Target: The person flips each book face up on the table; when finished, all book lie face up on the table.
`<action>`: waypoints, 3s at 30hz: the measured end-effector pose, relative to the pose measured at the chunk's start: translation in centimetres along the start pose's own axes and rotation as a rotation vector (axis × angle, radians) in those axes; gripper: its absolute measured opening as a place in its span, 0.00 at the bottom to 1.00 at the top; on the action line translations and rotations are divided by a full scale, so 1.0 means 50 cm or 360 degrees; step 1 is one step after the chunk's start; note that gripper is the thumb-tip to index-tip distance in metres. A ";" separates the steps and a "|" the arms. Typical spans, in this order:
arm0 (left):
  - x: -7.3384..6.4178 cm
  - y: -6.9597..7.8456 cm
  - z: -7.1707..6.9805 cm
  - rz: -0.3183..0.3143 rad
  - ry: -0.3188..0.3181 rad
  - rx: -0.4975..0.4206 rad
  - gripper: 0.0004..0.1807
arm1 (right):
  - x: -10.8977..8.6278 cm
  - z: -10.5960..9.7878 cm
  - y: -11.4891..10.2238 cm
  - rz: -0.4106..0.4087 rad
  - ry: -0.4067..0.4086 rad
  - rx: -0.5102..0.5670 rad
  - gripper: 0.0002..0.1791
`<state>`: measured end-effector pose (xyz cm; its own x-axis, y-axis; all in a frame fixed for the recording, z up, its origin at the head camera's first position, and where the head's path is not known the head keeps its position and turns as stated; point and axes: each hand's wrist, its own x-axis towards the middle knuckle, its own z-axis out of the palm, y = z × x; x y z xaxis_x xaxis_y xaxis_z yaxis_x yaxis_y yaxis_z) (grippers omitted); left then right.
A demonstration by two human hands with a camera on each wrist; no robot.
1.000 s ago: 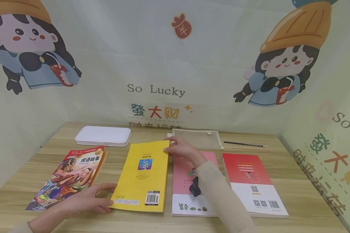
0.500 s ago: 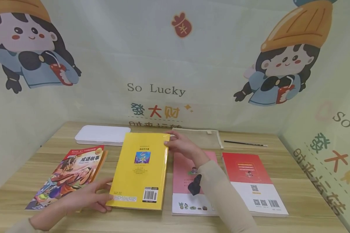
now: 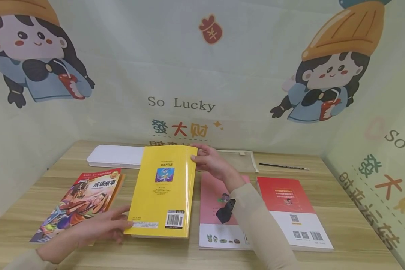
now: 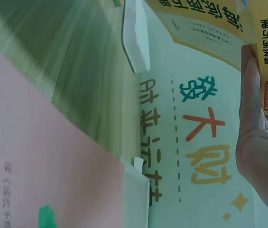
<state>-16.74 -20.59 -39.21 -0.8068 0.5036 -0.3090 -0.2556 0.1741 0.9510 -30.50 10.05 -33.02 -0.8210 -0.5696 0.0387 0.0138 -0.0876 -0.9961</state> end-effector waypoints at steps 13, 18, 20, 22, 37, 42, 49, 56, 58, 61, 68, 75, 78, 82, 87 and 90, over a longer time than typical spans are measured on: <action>-0.009 0.006 -0.008 0.0293 0.0149 0.0101 0.44 | -0.001 -0.016 0.012 0.0074 0.0148 0.0037 0.25; -0.014 0.014 -0.009 0.0378 0.0172 0.0198 0.43 | -0.001 -0.021 0.016 0.0109 0.0188 0.0043 0.26; -0.015 0.017 -0.010 0.0382 0.0172 0.0210 0.42 | 0.000 -0.021 0.016 0.0122 0.0195 0.0043 0.26; -0.015 0.018 -0.009 0.0381 0.0170 0.0209 0.41 | 0.000 -0.021 0.017 0.0130 0.0201 0.0039 0.26; -0.016 0.022 -0.010 0.0376 0.0191 0.0276 0.38 | 0.004 -0.016 0.015 0.0128 0.0248 0.0015 0.27; -0.013 0.024 -0.016 0.0317 0.0169 0.0227 0.37 | 0.001 -0.016 0.009 0.0025 0.0176 0.0024 0.28; -0.012 0.024 -0.028 0.0306 0.0022 0.0059 0.37 | -0.001 -0.016 0.001 -0.0096 0.0086 0.0134 0.31; -0.007 0.017 -0.045 0.0365 -0.0200 -0.0235 0.33 | -0.001 -0.013 0.000 -0.0196 0.0054 0.0202 0.30; -0.005 0.016 -0.047 0.0369 -0.0256 -0.0325 0.32 | 0.000 -0.011 0.001 -0.0229 0.0052 0.0222 0.31; -0.005 0.016 -0.045 0.0371 -0.0302 -0.0383 0.31 | 0.002 -0.008 0.002 -0.0275 0.0076 0.0223 0.31; -0.004 0.019 -0.038 0.0382 -0.0358 -0.0487 0.30 | 0.004 0.000 0.000 -0.0328 0.0158 0.0216 0.29; -0.001 0.017 -0.034 0.0482 -0.0530 -0.0653 0.25 | 0.005 0.004 -0.001 -0.0449 0.0161 0.0242 0.29; 0.000 0.015 -0.032 0.0549 -0.0617 -0.0702 0.25 | 0.005 0.005 -0.001 -0.0506 0.0125 0.0284 0.29; 0.002 0.013 -0.030 0.0591 -0.0696 -0.0748 0.26 | 0.007 0.004 -0.002 -0.0582 0.0095 0.0317 0.29; 0.004 0.011 -0.029 0.0605 -0.0733 -0.0738 0.26 | 0.011 0.004 -0.003 -0.0626 0.0058 0.0378 0.31; 0.002 0.011 -0.028 0.0600 -0.0743 -0.0701 0.26 | 0.012 0.005 -0.005 -0.0629 0.0021 0.0390 0.37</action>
<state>-17.71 -21.60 -38.70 -0.5967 0.7864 0.1597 -0.2751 -0.3874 0.8799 -30.85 9.53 -32.73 -0.7976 -0.4434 0.4090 -0.1685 -0.4873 -0.8568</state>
